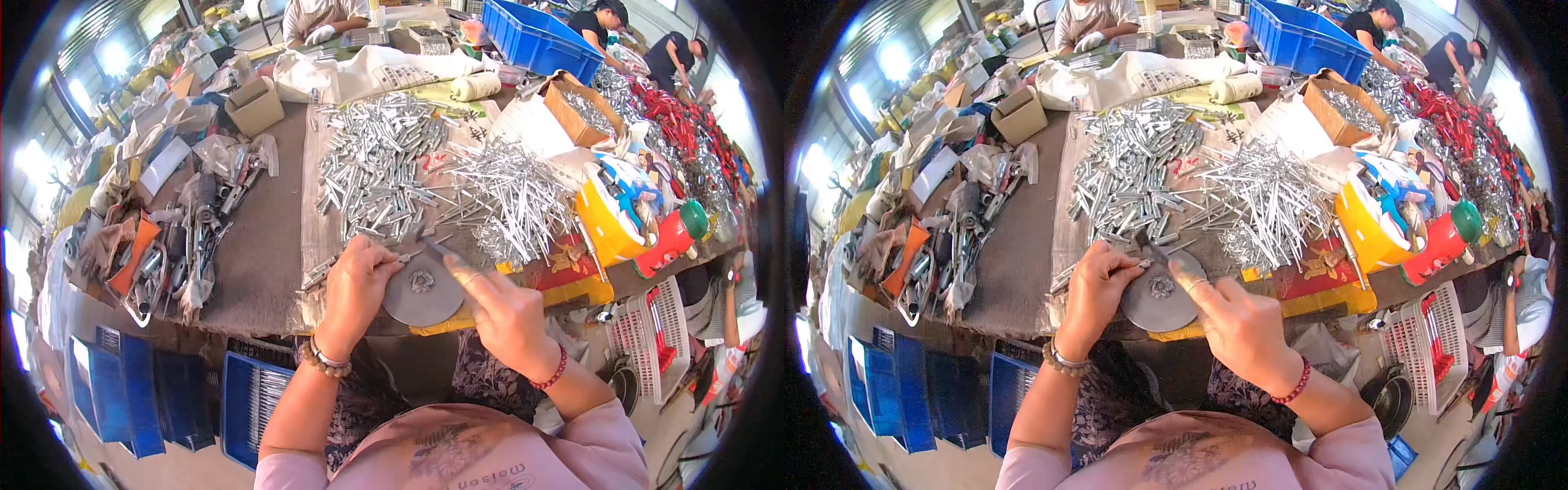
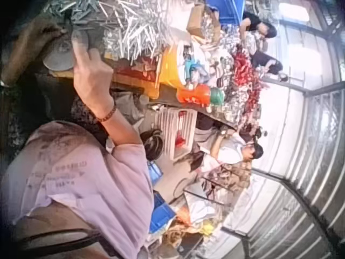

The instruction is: Assembling metal components using a fixture and a hammer.

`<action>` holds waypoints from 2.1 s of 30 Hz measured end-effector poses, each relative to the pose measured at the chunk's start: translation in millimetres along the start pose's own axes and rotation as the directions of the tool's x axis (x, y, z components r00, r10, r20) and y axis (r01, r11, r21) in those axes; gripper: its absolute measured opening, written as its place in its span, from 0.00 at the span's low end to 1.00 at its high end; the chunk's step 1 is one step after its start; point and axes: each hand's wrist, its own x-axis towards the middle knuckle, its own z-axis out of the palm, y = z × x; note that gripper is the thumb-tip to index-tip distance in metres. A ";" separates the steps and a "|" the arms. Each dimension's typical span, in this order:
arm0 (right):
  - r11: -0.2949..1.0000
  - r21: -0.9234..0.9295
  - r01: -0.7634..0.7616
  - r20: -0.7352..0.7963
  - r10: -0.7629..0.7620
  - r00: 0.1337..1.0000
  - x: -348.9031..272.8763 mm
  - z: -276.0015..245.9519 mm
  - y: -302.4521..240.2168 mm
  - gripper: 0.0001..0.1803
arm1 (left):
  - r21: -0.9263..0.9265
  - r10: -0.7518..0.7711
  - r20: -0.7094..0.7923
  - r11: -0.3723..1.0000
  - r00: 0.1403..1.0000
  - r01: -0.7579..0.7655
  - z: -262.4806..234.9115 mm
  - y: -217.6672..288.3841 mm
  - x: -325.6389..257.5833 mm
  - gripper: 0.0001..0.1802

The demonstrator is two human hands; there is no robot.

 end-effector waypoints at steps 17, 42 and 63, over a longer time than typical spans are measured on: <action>0.622 0.608 -0.493 0.316 0.380 0.869 -4.3 -23.7 4.1 0.26 | -0.020 0.012 0.025 1.000 1.000 -0.011 -0.8 -1.7 -3.0 0.09; 0.978 0.188 -0.090 -0.082 0.107 0.991 -13.7 24.1 1.0 0.32 | -0.092 -0.006 0.033 0.996 0.999 0.009 -8.7 -0.5 -12.1 0.09; 0.995 0.072 -0.076 0.017 0.075 0.997 -8.9 -3.4 -13.5 0.34 | -0.041 -0.027 0.021 0.999 0.999 0.028 -7.4 -0.8 -15.1 0.07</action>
